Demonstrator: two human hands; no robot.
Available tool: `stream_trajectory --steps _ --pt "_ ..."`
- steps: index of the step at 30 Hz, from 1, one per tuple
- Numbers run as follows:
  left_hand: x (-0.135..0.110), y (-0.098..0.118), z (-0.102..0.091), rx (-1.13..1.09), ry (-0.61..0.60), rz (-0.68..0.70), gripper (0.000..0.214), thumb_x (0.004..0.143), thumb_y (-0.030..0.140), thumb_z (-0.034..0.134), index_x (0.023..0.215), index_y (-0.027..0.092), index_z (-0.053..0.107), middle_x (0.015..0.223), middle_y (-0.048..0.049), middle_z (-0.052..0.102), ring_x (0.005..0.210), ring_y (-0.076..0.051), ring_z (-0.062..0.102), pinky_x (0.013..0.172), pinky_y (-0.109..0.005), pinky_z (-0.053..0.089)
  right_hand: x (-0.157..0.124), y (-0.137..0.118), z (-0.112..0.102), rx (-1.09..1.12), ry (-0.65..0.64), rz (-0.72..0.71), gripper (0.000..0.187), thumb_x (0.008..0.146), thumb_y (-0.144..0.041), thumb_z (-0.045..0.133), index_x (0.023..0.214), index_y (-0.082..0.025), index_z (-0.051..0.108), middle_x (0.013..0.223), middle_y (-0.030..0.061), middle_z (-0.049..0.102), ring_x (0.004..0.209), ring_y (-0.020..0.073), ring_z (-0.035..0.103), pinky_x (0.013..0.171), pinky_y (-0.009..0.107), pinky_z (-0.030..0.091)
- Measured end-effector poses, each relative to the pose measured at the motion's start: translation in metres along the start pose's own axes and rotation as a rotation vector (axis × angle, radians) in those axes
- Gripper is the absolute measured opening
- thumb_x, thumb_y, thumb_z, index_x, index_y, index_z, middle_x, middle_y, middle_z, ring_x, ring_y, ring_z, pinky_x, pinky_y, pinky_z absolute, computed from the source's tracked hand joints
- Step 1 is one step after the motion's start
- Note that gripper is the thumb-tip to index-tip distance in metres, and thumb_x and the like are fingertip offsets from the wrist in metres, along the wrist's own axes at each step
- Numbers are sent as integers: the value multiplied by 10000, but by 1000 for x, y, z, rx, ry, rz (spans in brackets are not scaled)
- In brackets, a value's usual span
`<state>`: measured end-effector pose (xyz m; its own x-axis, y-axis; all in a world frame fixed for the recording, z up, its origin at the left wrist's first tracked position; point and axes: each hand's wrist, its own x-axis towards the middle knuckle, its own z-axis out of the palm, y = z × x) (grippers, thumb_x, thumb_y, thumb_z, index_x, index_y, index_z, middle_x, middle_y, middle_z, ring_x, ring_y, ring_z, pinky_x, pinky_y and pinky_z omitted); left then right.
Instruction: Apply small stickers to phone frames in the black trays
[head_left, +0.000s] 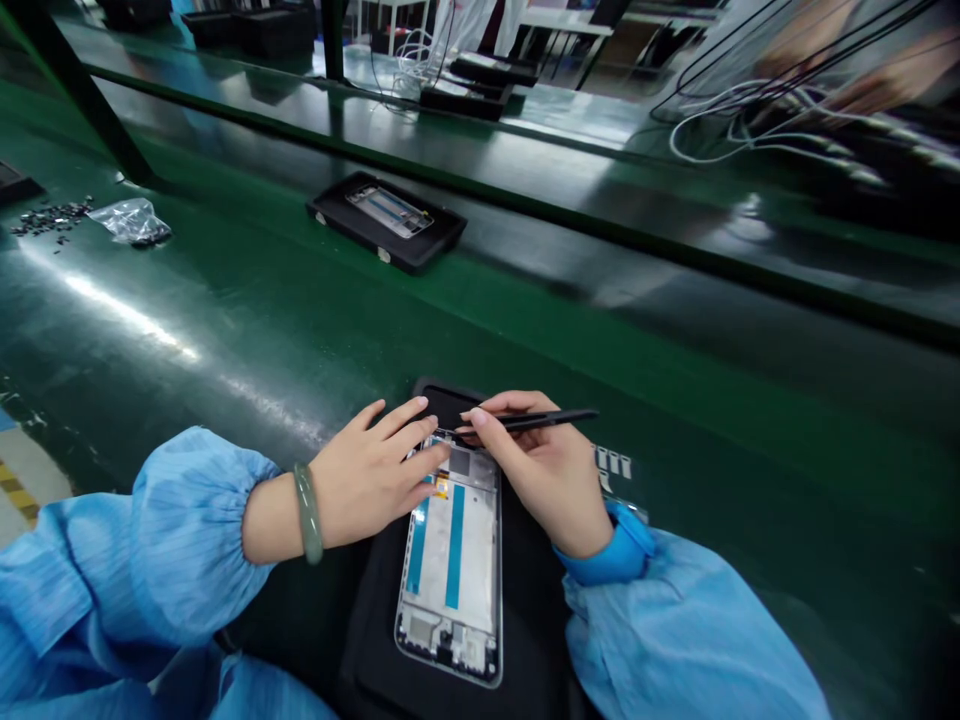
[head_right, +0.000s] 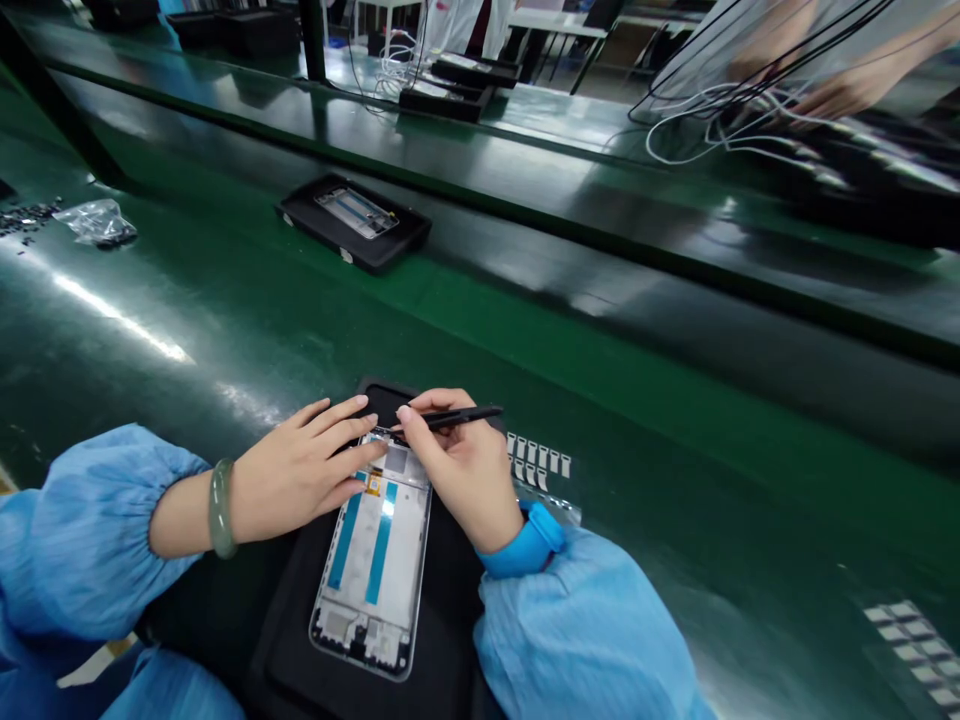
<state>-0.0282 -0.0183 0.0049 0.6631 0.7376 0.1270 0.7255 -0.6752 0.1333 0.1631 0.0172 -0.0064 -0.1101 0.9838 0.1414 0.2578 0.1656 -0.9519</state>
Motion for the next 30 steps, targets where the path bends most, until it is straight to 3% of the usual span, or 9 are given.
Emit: stream_trajectory --steps 12,18,21,26,30 --pt "0 0 1 -8 4 1 335 929 325 486 1238 198 488 1342 -75 491 1347 -272 297 1014 -477 376 -2 -1 0 -190 15 -112 131 836 -340 630 850 -214 599 788 11 639 650 167 659 584 286 533" --pt "0 0 1 -20 3 -5 334 926 323 493 1237 202 488 1343 -69 489 1347 -269 296 1016 -477 374 -4 -2 -1 -105 82 -97 148 835 -343 632 879 -208 590 818 23 640 710 184 672 594 288 547" --pt "-1 0 2 -35 6 -6 331 926 324 491 1234 201 491 1338 -70 491 1351 -267 286 1026 -476 363 -5 -3 -2 -161 60 -100 156 845 -348 615 891 -203 583 809 28 648 687 181 667 580 287 539" --pt "-1 1 3 -43 13 -11 363 932 322 480 1275 206 461 1341 -76 485 1356 -267 276 1036 -480 347 -4 -6 -2 -322 51 -221 98 852 -298 603 869 -202 596 799 21 641 666 159 647 591 272 517" --pt "-1 1 3 -34 7 -12 370 934 327 477 1285 215 455 1344 -74 481 1357 -263 275 1035 -476 349 -3 -6 -4 -298 40 -226 88 859 -290 592 862 -202 595 795 17 643 679 161 649 599 270 515"
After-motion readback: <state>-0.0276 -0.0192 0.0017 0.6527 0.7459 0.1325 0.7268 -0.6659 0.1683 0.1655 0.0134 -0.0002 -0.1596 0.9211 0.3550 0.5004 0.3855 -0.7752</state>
